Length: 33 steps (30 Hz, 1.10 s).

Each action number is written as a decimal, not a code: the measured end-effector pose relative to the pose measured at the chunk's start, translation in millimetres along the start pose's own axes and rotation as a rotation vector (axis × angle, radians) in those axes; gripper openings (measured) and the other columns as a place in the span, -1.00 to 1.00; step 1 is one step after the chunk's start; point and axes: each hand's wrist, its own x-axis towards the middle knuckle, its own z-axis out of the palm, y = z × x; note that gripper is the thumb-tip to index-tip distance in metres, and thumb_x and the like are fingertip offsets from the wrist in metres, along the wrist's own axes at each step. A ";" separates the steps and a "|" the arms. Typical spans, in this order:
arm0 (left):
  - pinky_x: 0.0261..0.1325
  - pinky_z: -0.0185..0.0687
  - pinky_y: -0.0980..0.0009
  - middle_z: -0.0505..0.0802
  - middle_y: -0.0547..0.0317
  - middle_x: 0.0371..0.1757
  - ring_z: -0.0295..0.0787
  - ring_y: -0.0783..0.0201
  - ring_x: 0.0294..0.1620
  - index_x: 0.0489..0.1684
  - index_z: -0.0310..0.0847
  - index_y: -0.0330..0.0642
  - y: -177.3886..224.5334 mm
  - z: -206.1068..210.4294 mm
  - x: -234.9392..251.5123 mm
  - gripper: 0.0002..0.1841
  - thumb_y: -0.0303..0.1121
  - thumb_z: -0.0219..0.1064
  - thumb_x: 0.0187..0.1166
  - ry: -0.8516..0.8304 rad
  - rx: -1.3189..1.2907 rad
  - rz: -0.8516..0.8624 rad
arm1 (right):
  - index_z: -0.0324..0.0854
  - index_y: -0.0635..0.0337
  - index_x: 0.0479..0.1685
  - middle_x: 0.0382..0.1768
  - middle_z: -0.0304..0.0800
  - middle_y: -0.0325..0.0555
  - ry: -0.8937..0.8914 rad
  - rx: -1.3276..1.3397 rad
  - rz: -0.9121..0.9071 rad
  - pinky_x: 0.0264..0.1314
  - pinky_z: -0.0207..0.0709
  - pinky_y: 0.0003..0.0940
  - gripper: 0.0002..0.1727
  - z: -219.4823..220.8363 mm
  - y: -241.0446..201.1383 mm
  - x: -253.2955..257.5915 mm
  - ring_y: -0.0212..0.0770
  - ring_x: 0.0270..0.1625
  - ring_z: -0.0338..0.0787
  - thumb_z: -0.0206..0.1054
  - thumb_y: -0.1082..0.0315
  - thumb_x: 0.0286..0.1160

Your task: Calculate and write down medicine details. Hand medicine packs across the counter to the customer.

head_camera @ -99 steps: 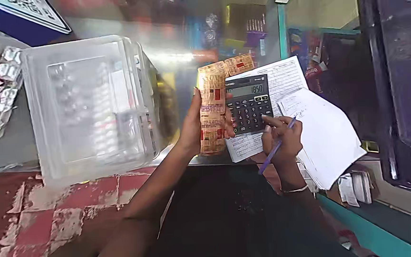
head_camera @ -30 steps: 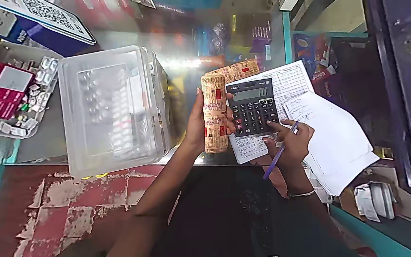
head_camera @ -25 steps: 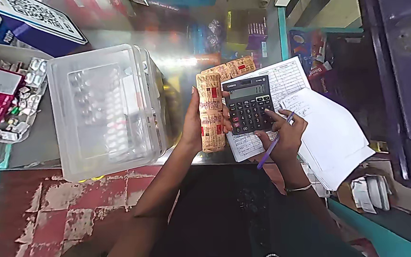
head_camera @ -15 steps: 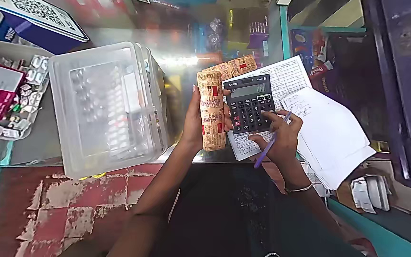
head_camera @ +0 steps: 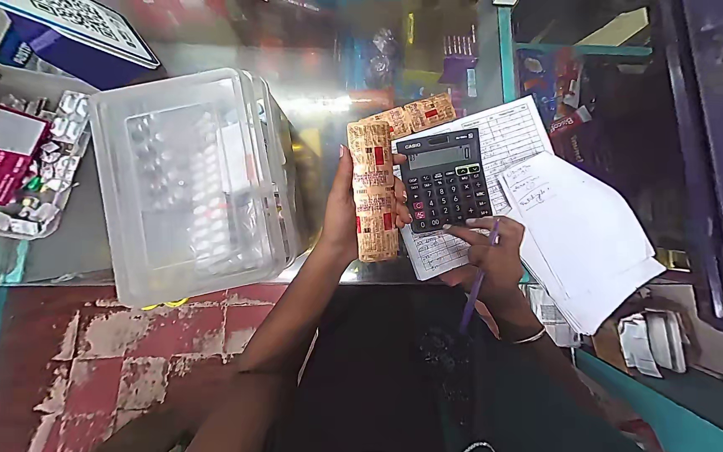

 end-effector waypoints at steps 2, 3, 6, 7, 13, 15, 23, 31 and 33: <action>-0.47 0.75 0.40 0.75 0.11 -0.38 0.74 0.30 -0.54 0.37 0.58 -0.03 0.1 1.2 0.0 -0.06 0.51 -0.49 0.60 0.011 -0.014 -0.007 | 0.43 0.04 -0.45 -0.21 0.91 -0.13 0.024 -0.044 0.056 0.47 0.22 -0.13 -0.35 0.0 2.6 3.6 -0.11 0.15 0.73 0.09 -0.40 0.61; -0.47 0.75 0.40 0.75 0.12 -0.39 0.74 0.31 -0.55 0.37 0.59 -0.02 0.1 2.3 0.2 -0.06 0.51 -0.49 0.60 0.017 -0.013 -0.011 | 0.43 0.05 -0.45 -0.23 0.91 -0.12 0.026 -0.063 0.071 0.49 0.23 -0.12 -0.34 0.2 3.5 5.7 -0.10 0.15 0.74 0.08 -0.40 0.62; -0.48 0.74 0.40 0.76 0.12 -0.41 0.75 0.31 -0.56 0.34 0.60 -0.02 -0.3 2.3 1.4 -0.07 0.50 -0.50 0.61 0.010 -0.004 -0.006 | 0.43 0.07 -0.40 -0.12 0.89 -0.07 0.027 -0.097 0.103 0.49 0.23 -0.09 -0.33 1.2 8.6 17.5 -0.02 0.22 0.68 0.10 -0.42 0.60; -0.49 0.73 0.41 0.76 0.12 -0.42 0.74 0.31 -0.56 0.34 0.60 -0.01 -0.4 1.6 1.4 -0.07 0.50 -0.50 0.61 0.008 -0.006 -0.002 | 0.43 0.10 -0.38 -0.02 0.88 -0.01 -0.006 -0.123 0.118 0.48 0.23 -0.01 -0.33 1.5 10.7 22.6 0.06 0.28 0.65 0.12 -0.41 0.58; -0.44 0.75 0.40 0.77 0.12 -0.38 0.76 0.30 -0.51 0.34 0.61 -0.01 -0.5 0.0 3.1 -0.09 0.49 -0.46 0.63 0.030 -0.003 0.001 | 0.47 0.08 -0.41 -0.29 0.81 -0.12 0.116 -0.150 0.105 0.45 0.29 -0.16 -0.37 -6.9 15.2 23.3 -0.11 0.06 0.69 0.17 -0.35 0.61; -0.45 0.74 0.40 0.77 0.12 -0.37 0.75 0.30 -0.51 0.35 0.61 0.01 -0.9 -0.1 3.6 -0.10 0.49 -0.45 0.63 0.043 0.000 0.005 | 0.50 0.10 -0.43 -0.43 0.76 -0.12 0.132 -0.176 0.084 0.40 0.27 -0.18 -0.38 -12.7 15.9 16.4 -0.14 -0.07 0.68 0.13 -0.31 0.67; -0.43 0.76 0.41 0.75 0.13 -0.40 0.75 0.31 -0.52 0.32 0.61 -0.04 -0.8 1.5 5.9 -0.09 0.49 -0.43 0.62 0.040 -0.016 -0.012 | 0.25 0.08 -0.69 -0.78 0.24 -0.15 0.166 -0.127 -0.040 0.02 0.40 -0.26 -0.35 -13.4 22.4 -3.5 -0.20 -0.56 0.42 0.13 -0.17 0.75; -0.42 0.79 0.39 0.78 0.11 -0.42 0.79 0.28 -0.50 0.29 0.63 -0.07 0.2 4.8 10.4 -0.12 0.44 -0.41 0.67 0.065 -0.013 -0.001 | 0.26 0.10 -0.69 -0.78 0.26 -0.16 0.163 -0.072 -0.040 0.04 0.41 -0.27 -0.37 -7.9 25.1 -1.1 -0.20 -0.54 0.43 0.17 -0.13 0.75; -0.42 0.81 0.35 0.78 0.07 -0.40 0.80 0.25 -0.50 0.29 0.62 -0.11 0.4 5.0 12.2 -0.16 0.37 -0.42 0.73 0.083 -0.030 -0.006 | 0.25 0.10 -0.68 -0.78 0.24 -0.17 0.170 -0.063 -0.035 0.04 0.40 -0.28 -0.37 -7.1 25.4 -0.7 -0.21 -0.53 0.42 0.16 -0.13 0.76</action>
